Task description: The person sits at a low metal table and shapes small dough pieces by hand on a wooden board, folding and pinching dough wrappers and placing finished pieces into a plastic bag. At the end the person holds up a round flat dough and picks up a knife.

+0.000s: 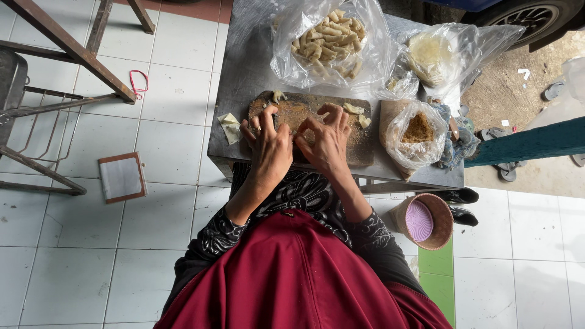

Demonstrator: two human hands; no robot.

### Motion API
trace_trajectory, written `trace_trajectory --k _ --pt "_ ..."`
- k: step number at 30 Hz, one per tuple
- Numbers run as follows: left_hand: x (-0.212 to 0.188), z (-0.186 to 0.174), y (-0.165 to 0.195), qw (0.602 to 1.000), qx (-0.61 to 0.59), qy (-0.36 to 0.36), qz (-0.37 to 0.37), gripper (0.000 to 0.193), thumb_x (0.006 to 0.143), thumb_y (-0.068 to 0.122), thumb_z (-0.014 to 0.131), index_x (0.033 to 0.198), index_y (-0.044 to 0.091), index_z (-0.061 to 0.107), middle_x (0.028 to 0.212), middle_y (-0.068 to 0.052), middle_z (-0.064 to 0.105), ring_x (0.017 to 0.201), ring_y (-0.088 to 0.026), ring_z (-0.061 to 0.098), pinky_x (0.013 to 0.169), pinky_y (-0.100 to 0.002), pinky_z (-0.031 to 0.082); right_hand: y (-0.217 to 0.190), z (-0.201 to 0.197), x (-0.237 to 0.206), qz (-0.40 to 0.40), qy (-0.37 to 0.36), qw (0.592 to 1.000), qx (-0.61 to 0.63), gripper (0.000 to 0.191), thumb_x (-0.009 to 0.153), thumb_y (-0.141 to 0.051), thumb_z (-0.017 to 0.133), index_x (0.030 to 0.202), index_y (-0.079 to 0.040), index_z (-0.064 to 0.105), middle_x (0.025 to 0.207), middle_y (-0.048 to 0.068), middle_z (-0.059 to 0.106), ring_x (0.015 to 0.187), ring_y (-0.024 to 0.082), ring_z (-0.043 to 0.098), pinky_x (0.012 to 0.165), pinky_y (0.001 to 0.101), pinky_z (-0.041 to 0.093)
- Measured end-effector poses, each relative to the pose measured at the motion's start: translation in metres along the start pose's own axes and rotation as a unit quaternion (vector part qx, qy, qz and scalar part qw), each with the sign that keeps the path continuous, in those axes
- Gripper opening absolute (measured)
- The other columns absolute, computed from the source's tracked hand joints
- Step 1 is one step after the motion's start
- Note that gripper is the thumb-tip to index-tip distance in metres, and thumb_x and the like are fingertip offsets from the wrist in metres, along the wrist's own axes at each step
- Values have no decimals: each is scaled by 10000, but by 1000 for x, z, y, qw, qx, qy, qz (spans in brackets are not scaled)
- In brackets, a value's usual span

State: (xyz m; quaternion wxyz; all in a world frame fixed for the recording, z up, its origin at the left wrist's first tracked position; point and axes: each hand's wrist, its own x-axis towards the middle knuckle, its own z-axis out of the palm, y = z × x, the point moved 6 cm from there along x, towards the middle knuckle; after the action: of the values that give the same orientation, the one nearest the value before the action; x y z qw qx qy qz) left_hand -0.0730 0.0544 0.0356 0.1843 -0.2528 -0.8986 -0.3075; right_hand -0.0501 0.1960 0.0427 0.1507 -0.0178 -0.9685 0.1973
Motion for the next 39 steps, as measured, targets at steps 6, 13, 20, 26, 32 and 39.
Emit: trace_trajectory --k 6,13,20,26,32,39 --pt "20 -5 -8 1000 -25 16 2 118 813 114 801 820 52 701 1294 -158 499 1217 -336 469 1070 -568 279 -1 1 9 5 33 999 -5 228 818 -288 836 982 -174 726 1294 137 465 1205 338 420 883 507 369" --pt "31 8 -12 999 -44 5 -4 161 783 114 830 795 28 694 1257 -187 508 1190 -337 475 1047 -556 278 -1 -20 6 -51 93 994 10 138 900 -321 824 979 -219 775 1320 120 489 1228 314 416 981 463 369" --pt "28 5 -30 995 -81 42 -39 146 873 99 802 993 48 735 1330 -171 482 1214 -335 455 1061 -495 390 -18 -13 0 -100 75 990 -72 157 815 -341 832 961 -283 827 1334 61 513 1243 286 412 1036 482 299" --pt "12 -26 -24 989 -145 38 -13 176 909 113 795 1082 88 769 1391 -121 477 1192 -311 447 1037 -450 424 -7 -16 21 -128 -19 992 -2 120 784 -331 851 883 -269 826 1280 70 567 1211 294 446 999 467 361" --pt "10 -40 -6 931 -354 -83 -31 202 951 211 734 1140 142 753 1399 -85 479 1084 -213 532 908 -356 534 10 -30 11 -34 -156 918 362 222 861 -238 816 1042 -114 783 1279 46 617 1157 188 611 984 348 528" --pt "7 -59 16 939 -340 -29 31 122 941 152 765 1040 82 747 1362 -81 519 1087 -204 550 957 -362 511 12 -30 -11 70 -211 789 572 253 892 -182 802 1085 -28 749 1265 47 686 1116 150 655 1007 317 530"
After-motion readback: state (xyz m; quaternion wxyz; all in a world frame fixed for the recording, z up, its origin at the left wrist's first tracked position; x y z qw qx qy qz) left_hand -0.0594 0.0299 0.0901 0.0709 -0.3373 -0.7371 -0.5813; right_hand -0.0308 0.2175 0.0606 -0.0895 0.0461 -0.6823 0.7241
